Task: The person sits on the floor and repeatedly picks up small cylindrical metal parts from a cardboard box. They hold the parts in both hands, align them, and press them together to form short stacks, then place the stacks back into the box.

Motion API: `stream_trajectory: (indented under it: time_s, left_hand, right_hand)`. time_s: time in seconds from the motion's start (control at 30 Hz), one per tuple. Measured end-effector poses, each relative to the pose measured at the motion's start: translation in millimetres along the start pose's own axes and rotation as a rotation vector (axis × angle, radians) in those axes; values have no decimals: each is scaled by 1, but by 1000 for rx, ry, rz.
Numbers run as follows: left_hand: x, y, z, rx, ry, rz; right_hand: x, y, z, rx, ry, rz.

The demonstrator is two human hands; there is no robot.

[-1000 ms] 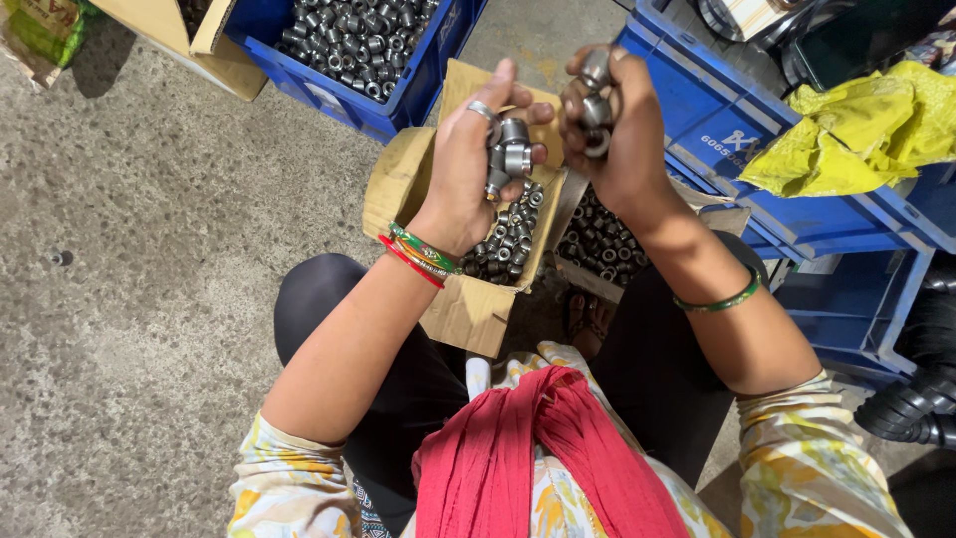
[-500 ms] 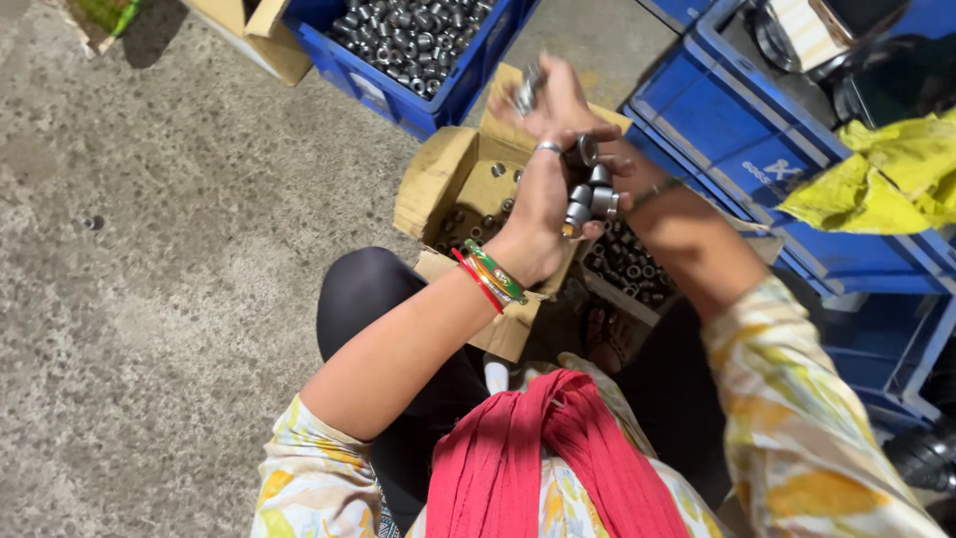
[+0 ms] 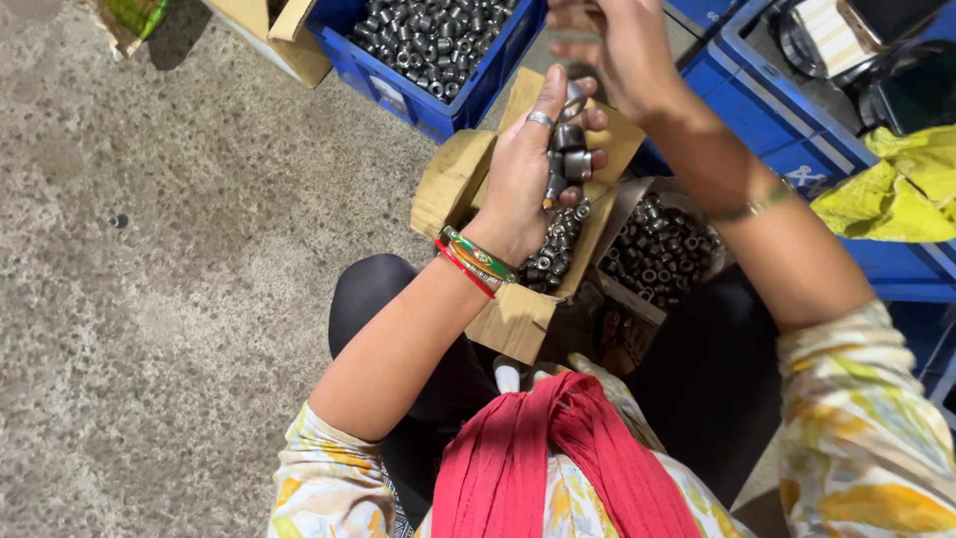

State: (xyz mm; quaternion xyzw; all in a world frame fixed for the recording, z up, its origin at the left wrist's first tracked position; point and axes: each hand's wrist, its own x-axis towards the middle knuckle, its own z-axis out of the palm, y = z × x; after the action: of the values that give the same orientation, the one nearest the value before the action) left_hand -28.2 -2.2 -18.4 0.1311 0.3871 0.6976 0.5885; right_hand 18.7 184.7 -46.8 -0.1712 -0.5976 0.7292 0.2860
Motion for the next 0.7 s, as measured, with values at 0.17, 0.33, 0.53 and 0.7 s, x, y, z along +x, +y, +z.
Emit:
stream_trajectory:
  time_s: [0.17,0.33,0.53,0.7]
  left_hand:
    - [-5,1,7,112,24,-117]
    - [-7,-3,7,223,-68,-83]
    - [-6,-4,11,140,-113,-82]
    - [-9,-4,17,298,-51,-51]
  right_hand:
    - [-105,-69,18,-265,-128,-100]
    - [-138,-70,30,-755,-76,-267]
    - [-149,-50,18,-972,130,-523]
    - [-153,-49,12,-1090,215,-658]
